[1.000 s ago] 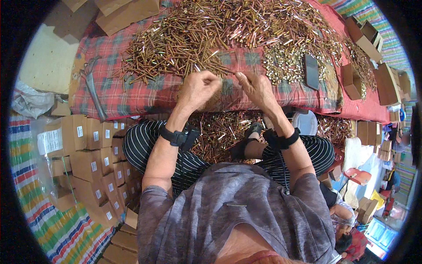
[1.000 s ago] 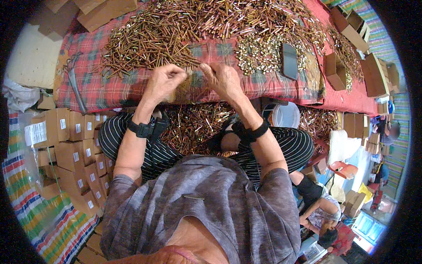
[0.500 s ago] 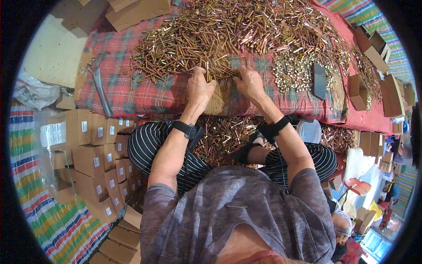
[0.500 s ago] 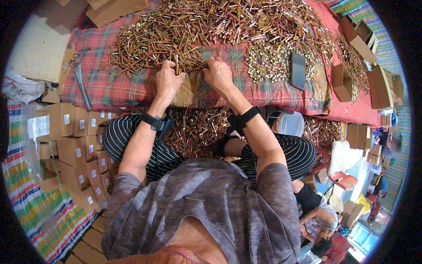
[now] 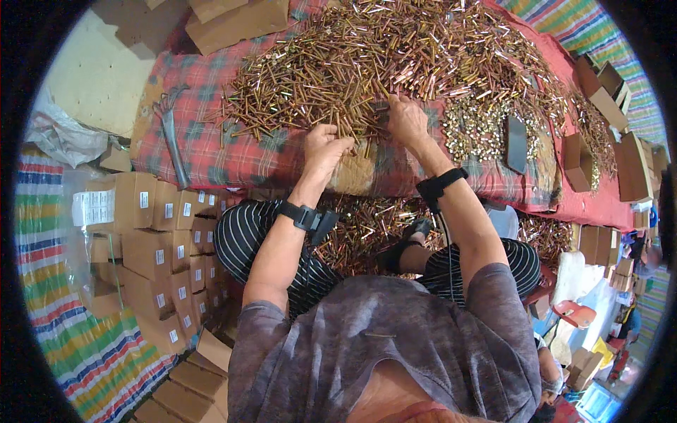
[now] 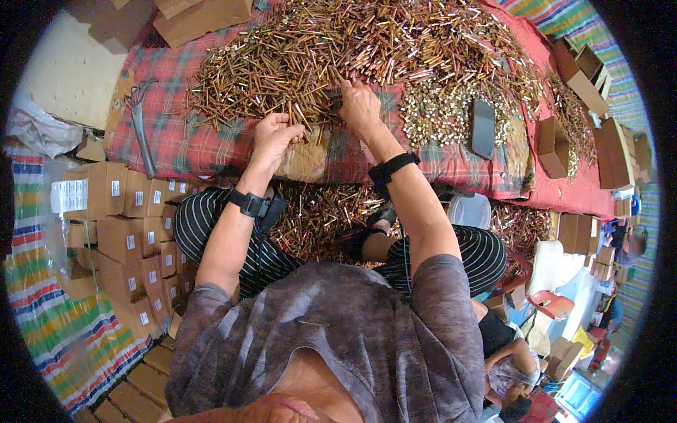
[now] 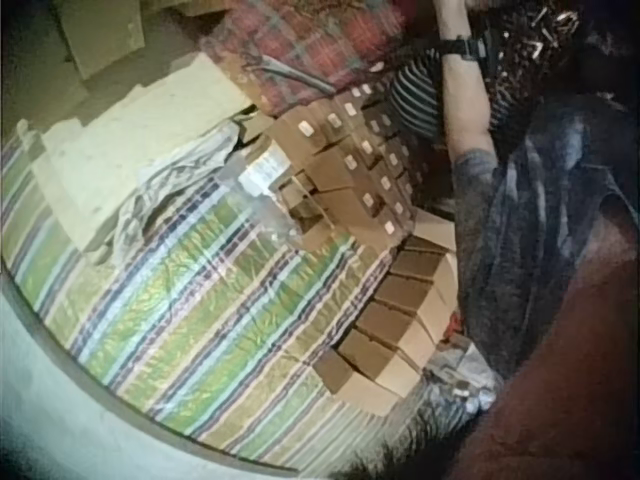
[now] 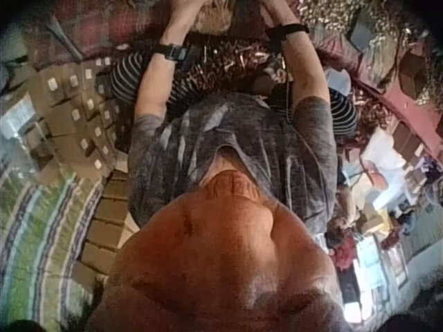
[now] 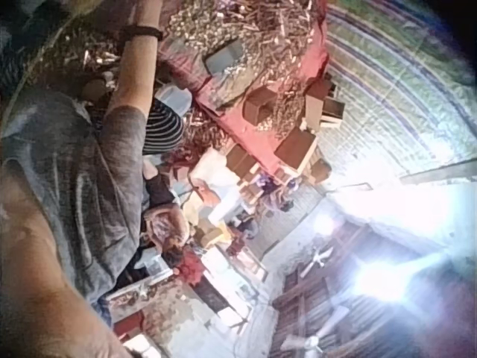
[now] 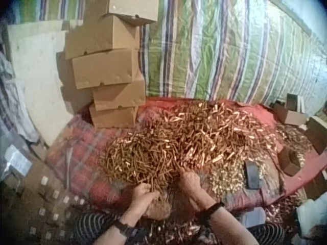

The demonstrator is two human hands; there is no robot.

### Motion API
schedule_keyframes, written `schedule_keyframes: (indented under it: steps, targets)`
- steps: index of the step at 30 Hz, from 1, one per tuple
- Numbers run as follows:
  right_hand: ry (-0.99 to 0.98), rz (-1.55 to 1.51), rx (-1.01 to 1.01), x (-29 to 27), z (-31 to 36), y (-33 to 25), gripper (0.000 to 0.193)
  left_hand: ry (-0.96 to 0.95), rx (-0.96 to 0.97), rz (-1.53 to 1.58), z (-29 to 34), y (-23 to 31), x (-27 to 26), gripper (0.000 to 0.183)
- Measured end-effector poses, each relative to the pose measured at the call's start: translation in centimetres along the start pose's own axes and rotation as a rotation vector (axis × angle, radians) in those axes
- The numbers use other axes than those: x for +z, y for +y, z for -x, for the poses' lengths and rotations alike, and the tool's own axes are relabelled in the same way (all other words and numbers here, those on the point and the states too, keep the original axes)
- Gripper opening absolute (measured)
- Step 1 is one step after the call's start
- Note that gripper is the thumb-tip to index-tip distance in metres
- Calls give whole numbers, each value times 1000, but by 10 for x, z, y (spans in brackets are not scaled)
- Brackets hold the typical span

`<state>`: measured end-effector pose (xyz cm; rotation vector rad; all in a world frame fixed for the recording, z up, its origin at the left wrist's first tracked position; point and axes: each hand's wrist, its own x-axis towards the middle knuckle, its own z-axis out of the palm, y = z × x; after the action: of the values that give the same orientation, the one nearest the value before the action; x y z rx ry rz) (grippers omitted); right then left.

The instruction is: Assembling small metal fastener components by hand and placing them into a container.

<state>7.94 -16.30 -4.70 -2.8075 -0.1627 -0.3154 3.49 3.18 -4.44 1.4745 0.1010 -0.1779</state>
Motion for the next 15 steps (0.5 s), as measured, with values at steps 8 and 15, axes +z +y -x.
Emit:
schedule_keyframes:
  steps: [8, 15]
  targets:
    - [111, -62, 51, 0, -19, 10, 17, 21, -190, 495, 1, 9, 4, 10]
    - [83, -85, -18, 0, -28, -12, 19, 13, -122, 389, 3, 12, -1, 12]
